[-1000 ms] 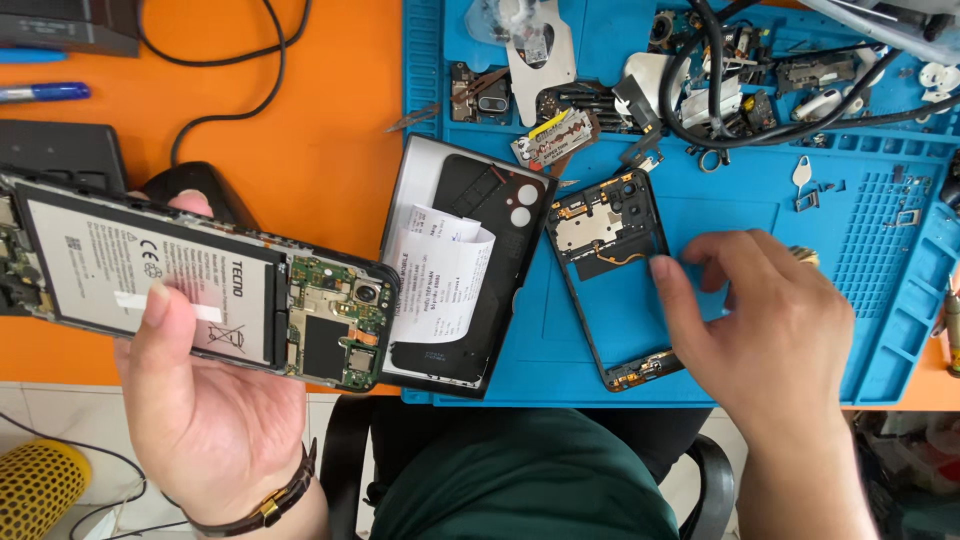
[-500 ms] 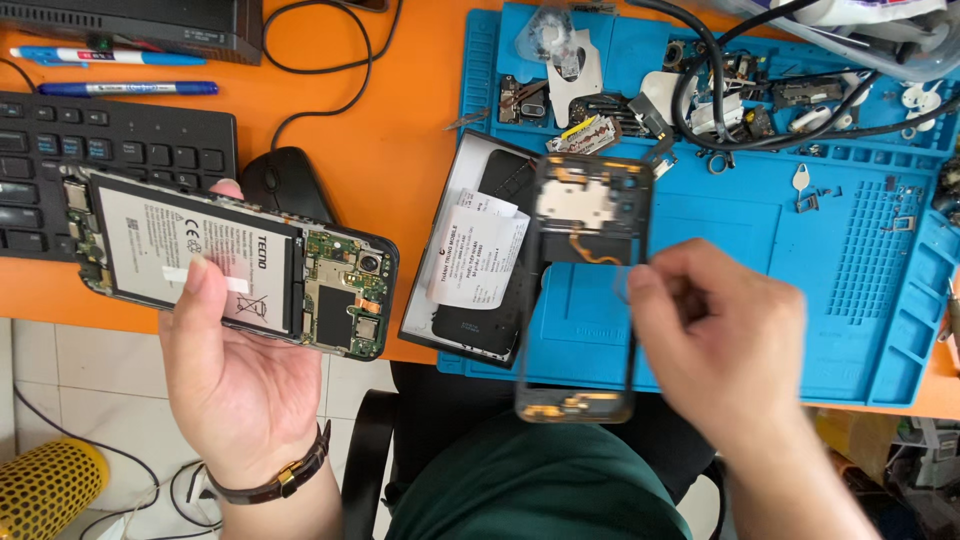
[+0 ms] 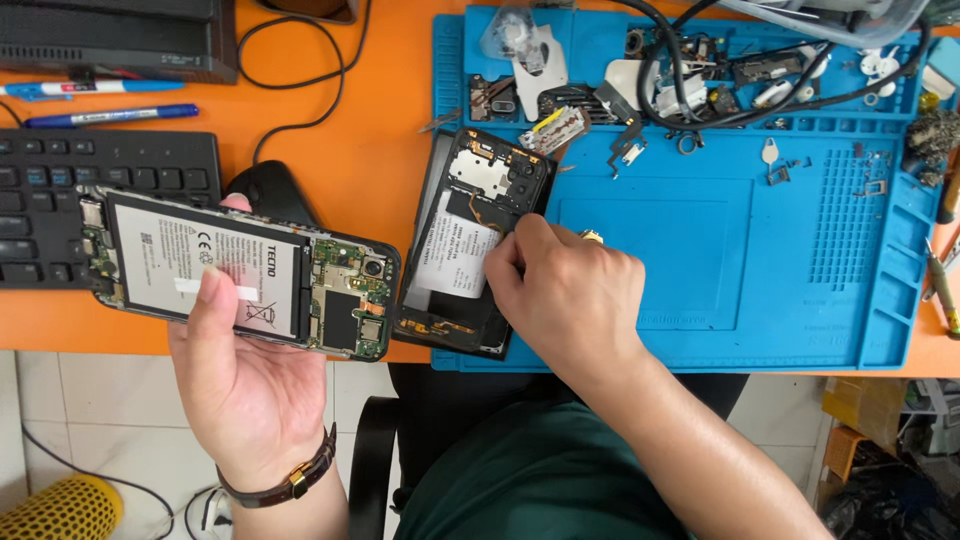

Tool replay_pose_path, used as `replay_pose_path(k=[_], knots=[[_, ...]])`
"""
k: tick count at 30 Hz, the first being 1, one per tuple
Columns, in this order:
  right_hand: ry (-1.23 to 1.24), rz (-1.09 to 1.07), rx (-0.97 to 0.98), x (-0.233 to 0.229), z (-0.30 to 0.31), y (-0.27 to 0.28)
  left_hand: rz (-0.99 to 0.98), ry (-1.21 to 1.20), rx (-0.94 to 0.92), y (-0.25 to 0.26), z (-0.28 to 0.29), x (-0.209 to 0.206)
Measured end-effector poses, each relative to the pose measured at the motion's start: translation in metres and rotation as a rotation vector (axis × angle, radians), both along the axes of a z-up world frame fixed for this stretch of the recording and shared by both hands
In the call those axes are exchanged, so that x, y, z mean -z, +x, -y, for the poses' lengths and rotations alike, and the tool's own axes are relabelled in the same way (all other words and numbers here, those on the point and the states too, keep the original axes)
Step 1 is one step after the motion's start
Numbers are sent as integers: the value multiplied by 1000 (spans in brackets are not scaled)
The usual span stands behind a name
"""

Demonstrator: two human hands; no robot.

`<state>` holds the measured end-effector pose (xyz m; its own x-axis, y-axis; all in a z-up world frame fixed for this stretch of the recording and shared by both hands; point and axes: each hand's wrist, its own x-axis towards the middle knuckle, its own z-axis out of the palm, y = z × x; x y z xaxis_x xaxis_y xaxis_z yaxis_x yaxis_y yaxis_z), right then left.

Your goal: The person disassembles a smartphone, removes the back cover, and then reassembles it. They test the phone's screen and buttons, then use a plastic prying tool to open the device again.

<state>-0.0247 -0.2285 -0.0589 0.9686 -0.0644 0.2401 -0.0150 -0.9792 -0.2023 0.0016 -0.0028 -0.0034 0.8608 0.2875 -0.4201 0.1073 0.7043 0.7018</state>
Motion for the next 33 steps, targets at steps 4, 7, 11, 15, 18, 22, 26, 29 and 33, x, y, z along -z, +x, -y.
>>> replay_pose_path(k=[4,7,11,15,18,22,26,29,33], knots=[[34,-2,-15,-13,2,2,29,-5,30,2,7,0],[80,9,-48,-26,2,-2,26,7,20,1,11,-3],[140,110,-248,-48,3,1,20,31,12,0,14,-3],[-135,-226,-336,-49,0,6,-18,64,34,-6,11,-2],[-70,-272,-412,-38,1,8,11,67,10,-11,13,-6],[-27,-241,-455,-36,2,7,2,67,-13,-11,10,-6],[-17,-233,-494,-36,5,9,8,74,12,-10,6,-6],[-4,-213,-507,-39,6,11,24,70,37,-11,4,-4],[78,-153,-528,-42,9,10,40,19,48,-11,3,-1]])
